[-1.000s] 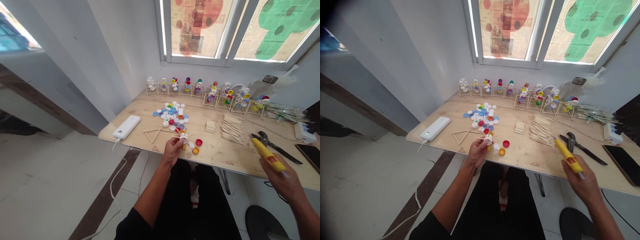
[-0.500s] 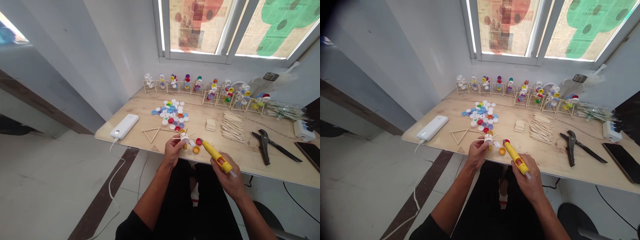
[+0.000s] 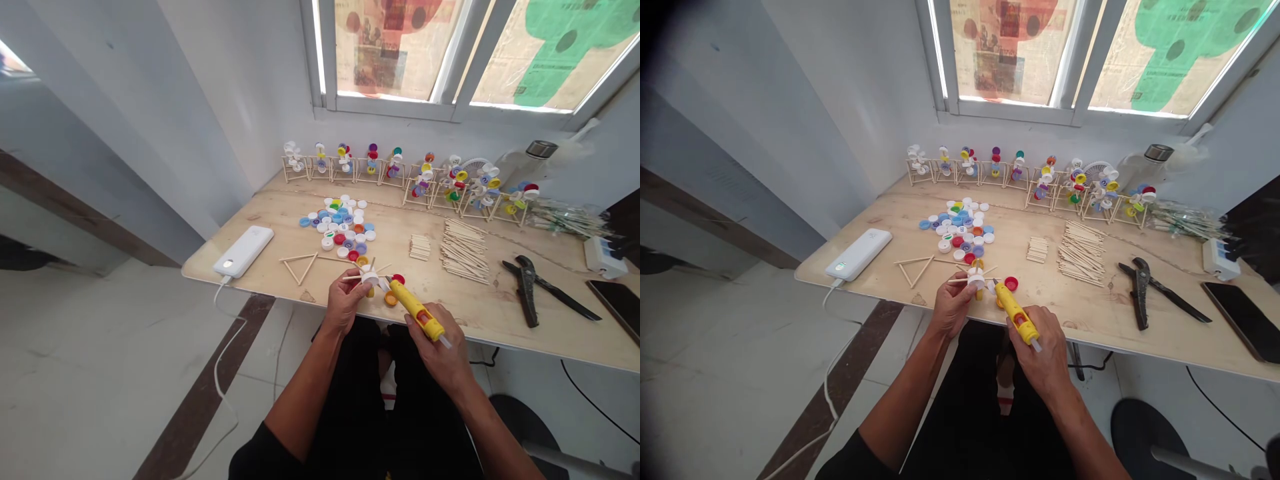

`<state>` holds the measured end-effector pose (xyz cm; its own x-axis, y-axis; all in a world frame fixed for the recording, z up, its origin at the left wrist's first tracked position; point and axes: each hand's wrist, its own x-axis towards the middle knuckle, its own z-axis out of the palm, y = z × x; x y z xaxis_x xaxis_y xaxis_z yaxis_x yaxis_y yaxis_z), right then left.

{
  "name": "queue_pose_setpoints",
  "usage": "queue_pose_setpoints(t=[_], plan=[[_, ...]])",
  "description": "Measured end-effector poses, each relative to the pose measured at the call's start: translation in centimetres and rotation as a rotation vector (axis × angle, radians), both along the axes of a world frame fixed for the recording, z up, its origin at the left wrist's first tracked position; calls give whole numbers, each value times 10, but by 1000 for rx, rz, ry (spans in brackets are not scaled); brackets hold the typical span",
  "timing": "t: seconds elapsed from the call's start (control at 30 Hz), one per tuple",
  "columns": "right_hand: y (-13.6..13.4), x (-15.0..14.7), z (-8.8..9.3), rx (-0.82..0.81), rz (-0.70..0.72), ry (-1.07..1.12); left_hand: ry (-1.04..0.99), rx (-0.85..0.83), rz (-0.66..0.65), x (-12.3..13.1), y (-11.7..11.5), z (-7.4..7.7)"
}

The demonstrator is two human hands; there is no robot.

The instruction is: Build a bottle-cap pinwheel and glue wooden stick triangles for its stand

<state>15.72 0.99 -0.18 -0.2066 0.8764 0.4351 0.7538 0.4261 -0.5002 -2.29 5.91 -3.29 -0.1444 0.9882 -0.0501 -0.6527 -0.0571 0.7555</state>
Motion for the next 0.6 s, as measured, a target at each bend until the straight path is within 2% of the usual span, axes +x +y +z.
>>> queue_pose_setpoints(t=[0.6], plan=[[0, -4, -1, 61, -59, -30, 23, -11, 10, 0, 0, -2]])
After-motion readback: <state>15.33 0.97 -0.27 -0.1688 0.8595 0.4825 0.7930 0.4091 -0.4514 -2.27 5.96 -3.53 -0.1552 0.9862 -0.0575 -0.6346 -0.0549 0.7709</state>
